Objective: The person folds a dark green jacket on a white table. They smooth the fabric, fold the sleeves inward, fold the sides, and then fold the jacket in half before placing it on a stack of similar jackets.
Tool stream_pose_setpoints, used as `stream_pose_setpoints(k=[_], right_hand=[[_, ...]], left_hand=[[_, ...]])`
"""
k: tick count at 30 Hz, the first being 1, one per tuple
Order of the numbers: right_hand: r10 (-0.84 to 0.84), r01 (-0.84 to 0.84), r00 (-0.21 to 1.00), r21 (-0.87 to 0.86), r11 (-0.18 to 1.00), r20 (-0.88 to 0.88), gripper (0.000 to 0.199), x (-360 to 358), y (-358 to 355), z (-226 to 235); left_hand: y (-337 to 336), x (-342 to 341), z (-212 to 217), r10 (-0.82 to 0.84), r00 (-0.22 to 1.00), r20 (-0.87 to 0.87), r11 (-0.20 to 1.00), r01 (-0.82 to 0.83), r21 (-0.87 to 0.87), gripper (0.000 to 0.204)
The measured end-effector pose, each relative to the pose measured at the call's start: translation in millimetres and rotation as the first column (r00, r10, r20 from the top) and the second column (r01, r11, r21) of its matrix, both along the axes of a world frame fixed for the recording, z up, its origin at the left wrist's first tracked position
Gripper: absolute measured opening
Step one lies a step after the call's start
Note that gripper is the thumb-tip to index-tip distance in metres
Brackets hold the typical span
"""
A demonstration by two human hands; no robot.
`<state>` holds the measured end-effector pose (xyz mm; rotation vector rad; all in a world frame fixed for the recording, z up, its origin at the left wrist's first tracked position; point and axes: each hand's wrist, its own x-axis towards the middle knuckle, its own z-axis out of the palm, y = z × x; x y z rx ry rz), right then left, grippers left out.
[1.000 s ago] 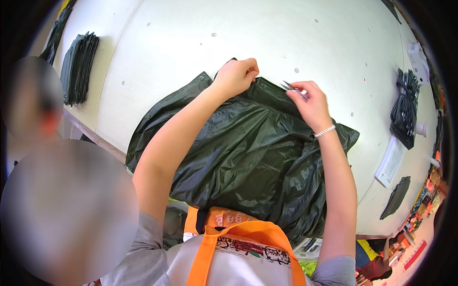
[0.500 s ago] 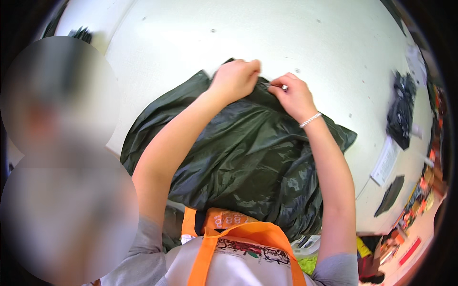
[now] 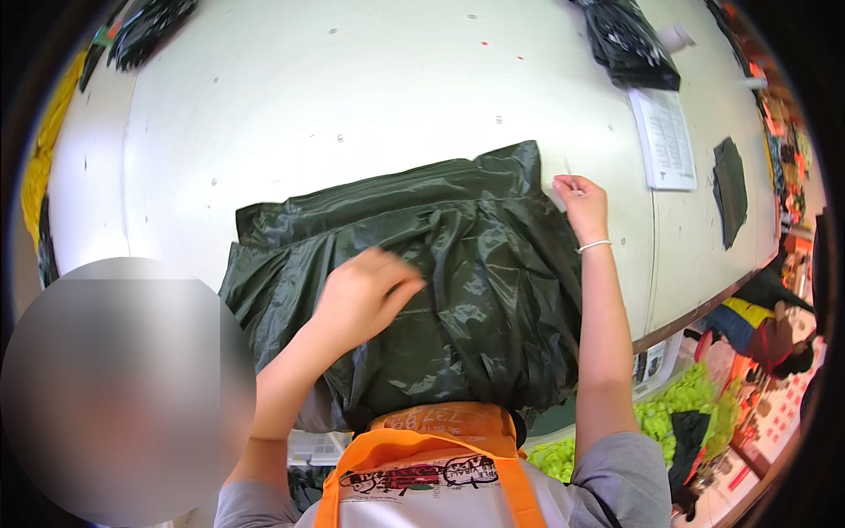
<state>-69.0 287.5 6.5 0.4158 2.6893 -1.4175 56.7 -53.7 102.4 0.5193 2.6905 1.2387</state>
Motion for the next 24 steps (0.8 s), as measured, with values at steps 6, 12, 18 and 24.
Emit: stream_pose_setpoints(k=[6,12,18,24], right_hand=[[-0.062,0.055,0.997,-0.128,0.990,-0.049,0.018,21.7,0.0,-13.8],[-0.041,0.019,0.995,-0.241,0.970,-0.088,0.021,21.1,7.1,-27.3],[0.068,-0.100,0.971,-0.130,0.986,-0.227,0.023,29.3,9.3,-13.1],[0.296,-0.262,0.934,0.179,0.948,-0.200,0.019,28.4,14.7,-5.4]], left_hand=[[144.0,-114.7,-49.5,-0.108,0.966,-0.235,0.994,0.106,-0.020,0.023],[171.9,-151.3,-97.9,-0.138,0.980,-0.145,0.956,0.093,-0.278,0.012],[168.0,-163.6,-98.3,-0.014,0.999,-0.043,0.965,0.002,-0.262,0.008],[167.4,-166.8,-96.2,0.140,0.986,0.088,0.988,-0.133,-0.080,0.008]])
